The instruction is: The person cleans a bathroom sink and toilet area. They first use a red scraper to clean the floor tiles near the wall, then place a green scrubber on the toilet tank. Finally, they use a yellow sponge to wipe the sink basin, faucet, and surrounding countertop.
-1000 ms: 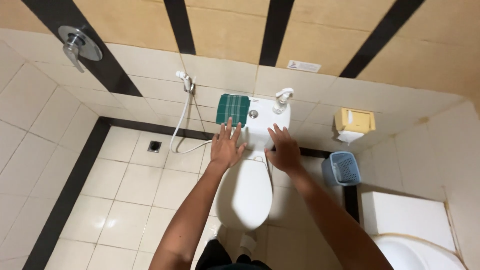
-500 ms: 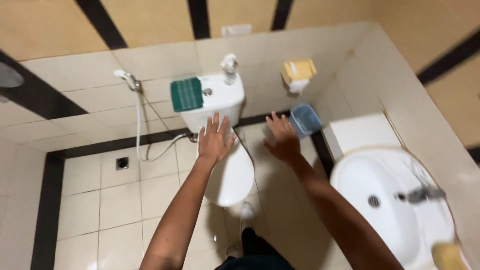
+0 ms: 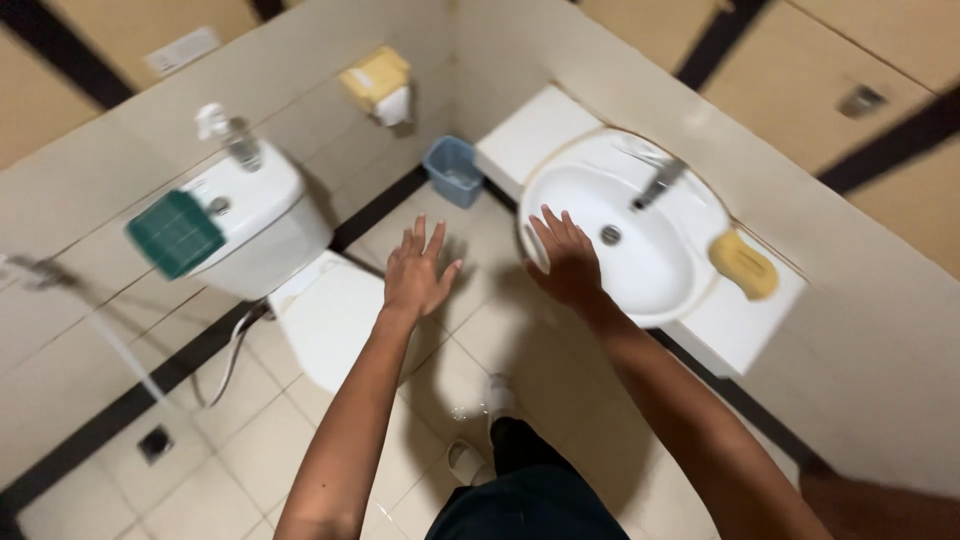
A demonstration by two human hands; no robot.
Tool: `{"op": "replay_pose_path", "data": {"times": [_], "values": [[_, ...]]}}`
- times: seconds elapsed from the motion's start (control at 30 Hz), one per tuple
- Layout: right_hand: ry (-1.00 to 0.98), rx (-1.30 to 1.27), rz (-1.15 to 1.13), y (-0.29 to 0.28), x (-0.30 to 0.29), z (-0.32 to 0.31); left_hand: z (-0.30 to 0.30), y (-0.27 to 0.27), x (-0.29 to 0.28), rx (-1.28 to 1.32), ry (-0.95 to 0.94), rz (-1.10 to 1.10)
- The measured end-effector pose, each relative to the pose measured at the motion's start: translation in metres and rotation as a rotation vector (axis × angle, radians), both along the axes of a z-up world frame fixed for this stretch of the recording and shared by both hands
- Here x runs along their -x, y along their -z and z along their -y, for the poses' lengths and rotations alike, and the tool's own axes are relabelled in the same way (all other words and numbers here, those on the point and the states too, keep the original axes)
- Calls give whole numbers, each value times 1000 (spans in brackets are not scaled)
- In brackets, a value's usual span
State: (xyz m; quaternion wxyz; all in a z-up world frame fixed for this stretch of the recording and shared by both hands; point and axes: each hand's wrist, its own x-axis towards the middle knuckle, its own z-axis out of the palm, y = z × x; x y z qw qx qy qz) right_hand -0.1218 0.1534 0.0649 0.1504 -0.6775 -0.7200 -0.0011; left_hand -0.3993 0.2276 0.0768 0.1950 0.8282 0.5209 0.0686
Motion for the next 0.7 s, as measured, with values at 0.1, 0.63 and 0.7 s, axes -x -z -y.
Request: {"op": "replay_pose_path", "data": {"times": [0.1, 0.63, 0.7], "values": [[126, 28, -23, -5, -39, 36, 11, 1, -48, -5, 130, -1], [496, 27, -20, 32, -226, 185, 76, 15, -283, 38, 501, -34], [478, -53, -59, 30, -247, 193, 83, 25, -314, 60, 518, -84]]}}
